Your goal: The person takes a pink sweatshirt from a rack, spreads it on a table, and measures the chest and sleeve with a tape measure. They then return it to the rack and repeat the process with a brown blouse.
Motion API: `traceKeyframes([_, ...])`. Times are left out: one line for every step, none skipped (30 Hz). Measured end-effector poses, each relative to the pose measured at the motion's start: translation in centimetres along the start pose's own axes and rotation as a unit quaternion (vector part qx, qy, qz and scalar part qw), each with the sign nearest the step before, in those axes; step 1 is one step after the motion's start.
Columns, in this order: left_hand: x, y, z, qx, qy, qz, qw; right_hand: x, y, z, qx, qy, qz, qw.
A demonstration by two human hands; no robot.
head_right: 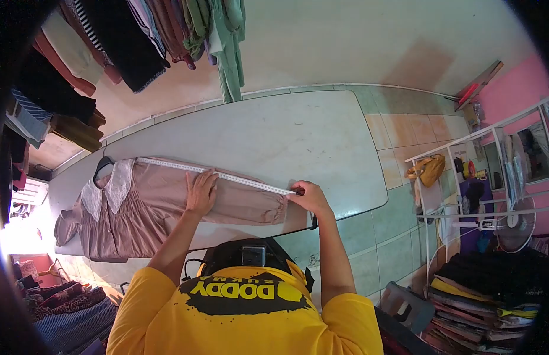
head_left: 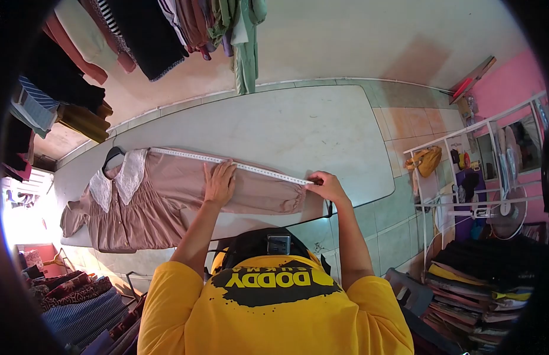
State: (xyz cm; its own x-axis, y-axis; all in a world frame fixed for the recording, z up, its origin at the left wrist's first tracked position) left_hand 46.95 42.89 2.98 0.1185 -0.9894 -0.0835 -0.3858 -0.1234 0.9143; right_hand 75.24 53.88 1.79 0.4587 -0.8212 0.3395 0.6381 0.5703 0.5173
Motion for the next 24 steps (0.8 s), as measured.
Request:
traceKeyframes([0.1,0.0,-0.3,-0.002,-0.002,-0.002,1.0,0.1,0.2,0.5,-0.001,0.002,-0.002,1.0])
traceKeyframes([0.3,1.0,-0.6,-0.014,0.006,-0.072,0.997,0.4,0.4,1.0,0.021,0.004,0.007,1.0])
traceKeyframes([0.7,2.1,-0.8,-0.026,0.013,-0.141,0.99,0.6,0.4,1.5,0.043,0.005,0.016,0.999])
traceKeyframes([0.8,1.6,-0.7,-0.027,0.012,-0.141,0.99,0.7,0.4,1.9,0.042,0.005,0.015,0.999])
traceKeyframes([1.1,1.5,-0.6,-0.051,0.014,-0.175,0.983,0.8,0.3,1.8,0.037,-0.025,0.02,0.999])
traceKeyframes([1.3,1.5,-0.5,-0.075,0.016,-0.209,0.975,0.9,0.3,1.5,0.032,-0.054,0.025,0.998])
traceKeyframes([1.1,1.4,-0.6,-0.074,0.015,-0.21,0.975,0.9,0.2,1.4,0.032,-0.054,0.024,0.998])
traceKeyframes([1.0,1.4,-0.8,-0.068,0.009,-0.222,0.973,0.9,0.7,1.5,-0.001,-0.025,-0.021,0.999])
traceKeyframes([0.9,1.4,-1.1,-0.062,0.003,-0.235,0.97,1.1,1.2,1.6,-0.032,0.004,-0.066,0.997])
traceKeyframes([0.5,1.7,-1.6,-0.06,0.003,-0.236,0.97,1.3,1.0,1.3,-0.031,0.004,-0.067,0.997])
traceKeyframes([-0.5,1.0,-1.8,-0.032,0.013,-0.178,0.983,1.6,1.3,1.3,-0.076,0.03,-0.098,0.992])
traceKeyframes([-1.4,0.2,-2.1,-0.004,0.022,-0.12,0.993,2.1,1.6,1.3,-0.122,0.057,-0.127,0.983])
traceKeyframes([-1.9,0.6,-2.5,-0.003,0.024,-0.12,0.992,2.5,1.3,1.5,-0.12,0.056,-0.126,0.983])
traceKeyframes([-2.4,0.2,-3.7,-0.02,-0.011,-0.079,0.997,3.1,1.4,2.0,-0.06,0.069,-0.159,0.983])
traceKeyframes([-2.8,-0.2,-4.5,-0.037,-0.046,-0.037,0.998,3.9,1.4,2.6,0.001,0.082,-0.191,0.978])
traceKeyframes([-3.1,0.2,-4.4,-0.035,-0.043,-0.037,0.998,5.1,1.6,4.5,0.052,0.142,-0.246,0.958])
traceKeyframes([-3.4,-0.3,-4.3,-0.04,-0.04,0.006,0.998,5.7,1.1,4.8,0.053,0.142,-0.244,0.958])
traceKeyframes([-3.6,-0.6,-4.2,-0.044,-0.038,0.049,0.997,6.0,0.0,5.3,0.039,0.153,-0.198,0.967])
traceKeyframes([-3.7,0.1,-4.2,-0.044,-0.036,0.049,0.997,6.2,-1.1,6.0,0.024,0.164,-0.152,0.974])
traceKeyframes([-3.6,0.8,-3.6,-0.036,-0.018,0.063,0.997,6.6,-1.9,6.9,0.017,0.153,-0.125,0.98])
traceKeyframes([-3.5,1.1,-2.9,-0.028,0.0,0.079,0.997,6.4,-2.3,7.1,0.016,0.153,-0.125,0.98])
traceKeyframes([-3.4,1.4,-2.1,-0.029,-0.001,0.081,0.996,6.2,-3.7,7.4,0.091,0.161,-0.086,0.979])
traceKeyframes([-3.2,2.1,-1.3,-0.024,-0.006,0.064,0.998,6.1,-5.1,7.5,0.165,0.168,-0.047,0.971])
traceKeyframes([-3.2,2.7,-0.8,-0.02,-0.011,0.047,0.999,5.6,-6.0,7.1,0.207,0.163,-0.035,0.964])
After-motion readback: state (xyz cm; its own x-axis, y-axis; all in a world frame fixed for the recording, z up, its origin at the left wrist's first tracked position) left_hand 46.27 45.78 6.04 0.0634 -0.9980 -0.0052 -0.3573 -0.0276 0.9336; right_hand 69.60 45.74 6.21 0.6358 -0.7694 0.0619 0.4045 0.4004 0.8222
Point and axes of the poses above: each hand's wrist, its own x-axis away from the middle knuckle, its own y-axis out of the back of the hand, z = x × y, the point moved 9 cm from there along -x, towards the middle knuckle
